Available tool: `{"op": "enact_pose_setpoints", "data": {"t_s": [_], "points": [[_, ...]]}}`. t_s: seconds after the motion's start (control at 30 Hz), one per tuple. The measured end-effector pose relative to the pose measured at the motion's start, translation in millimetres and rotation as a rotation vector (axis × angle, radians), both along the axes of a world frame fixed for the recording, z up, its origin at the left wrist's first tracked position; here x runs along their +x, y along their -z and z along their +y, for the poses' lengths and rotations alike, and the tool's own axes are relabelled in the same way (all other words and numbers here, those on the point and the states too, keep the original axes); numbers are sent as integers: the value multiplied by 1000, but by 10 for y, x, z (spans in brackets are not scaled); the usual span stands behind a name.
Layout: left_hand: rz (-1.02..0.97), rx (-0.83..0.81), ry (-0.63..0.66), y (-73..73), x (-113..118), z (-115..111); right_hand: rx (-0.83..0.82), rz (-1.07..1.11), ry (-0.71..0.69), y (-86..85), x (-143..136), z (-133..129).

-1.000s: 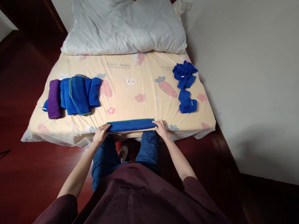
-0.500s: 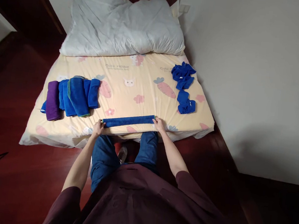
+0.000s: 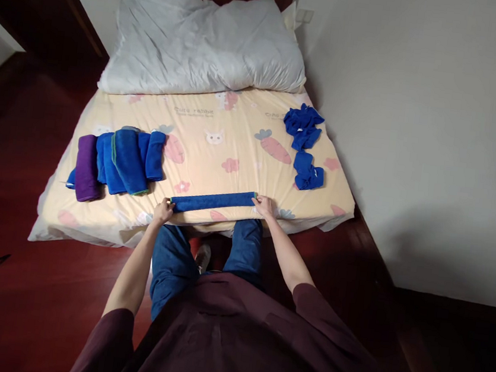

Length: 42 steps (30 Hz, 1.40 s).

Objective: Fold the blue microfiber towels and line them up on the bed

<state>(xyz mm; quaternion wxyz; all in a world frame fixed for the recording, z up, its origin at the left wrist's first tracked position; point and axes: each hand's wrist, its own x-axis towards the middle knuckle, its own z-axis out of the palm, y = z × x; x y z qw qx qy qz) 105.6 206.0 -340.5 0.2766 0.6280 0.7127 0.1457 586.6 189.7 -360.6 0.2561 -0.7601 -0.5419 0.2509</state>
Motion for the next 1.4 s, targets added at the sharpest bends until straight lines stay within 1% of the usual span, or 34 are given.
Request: {"op": "enact_pose_setpoints", "data": {"t_s": [0.1, 0.17, 0.2, 0.27, 0.3, 0.37, 0.43, 0.47, 0.5, 0.53, 0.6, 0.67, 0.7, 0.73, 0.8, 0.83, 0.87, 0.9, 0.97, 1.03, 1.1, 1.17, 1.27, 1.4], "points": [[32, -14, -52, -26, 6, -13, 20, -54, 13, -51, -69, -45], [45, -4, -70, -53, 42, -57, 51, -95, 27, -100, -166, -84], [54, 20, -79, -70, 82, -90, 79, -124, 29, -128, -242, -101], [70, 140, -70, -102, 212, -170, 153, -192, -17, -180, -461, -127], [72, 217, -27, -114, 299, -213, 194, -225, -80, -199, -599, -138], [63, 330, 151, -123, 481, -296, 253, -264, -297, -210, -892, -166], [58, 323, 337, -105, 607, -368, 245, -258, -530, -184, -1112, -220], [63, 297, 386, -87, 626, -400, 217, -250, -599, -162, -1163, -259], [72, 275, 399, -66, 611, -429, 184, -241, -625, -139, -1165, -305], [83, 259, 387, -46, 564, -454, 152, -229, -610, -120, -1120, -356], [103, 242, 351, -18, 404, -491, 124, -188, -510, -101, -933, -468], [125, 231, 335, -29, 234, -494, 148, -103, -360, -115, -730, -584], [137, 229, 336, -52, 174, -477, 167, -30, -253, -131, -666, -642], [149, 229, 345, -87, 143, -446, 183, 80, -114, -150, -642, -699], [173, 213, 380, -189, 175, -343, 180, 348, 184, -181, -725, -800], [196, 184, 417, -250, 234, -272, 161, 471, 299, -190, -821, -840], [224, 142, 464, -312, 313, -190, 134, 572, 379, -195, -938, -867], [252, 95, 513, -371, 403, -101, 103, 647, 422, -198, -1064, -881], [293, 12, 595, -469, 585, 89, 54, 743, 448, -212, -1291, -857], [298, -47, 634, -531, 730, 275, 17, 837, 491, -254, -1430, -769], [291, -98, 643, -561, 824, 432, -17, 899, 547, -326, -1469, -635], [291, -140, 647, -566, 882, 536, -58, 928, 607, -408, -1443, -494], [273, -164, 661, -527, 950, 565, -120, 920, 679, -493, -1386, -326], [220, -169, 656, -428, 1030, 474, -156, 849, 708, -519, -1394, -184]]}}
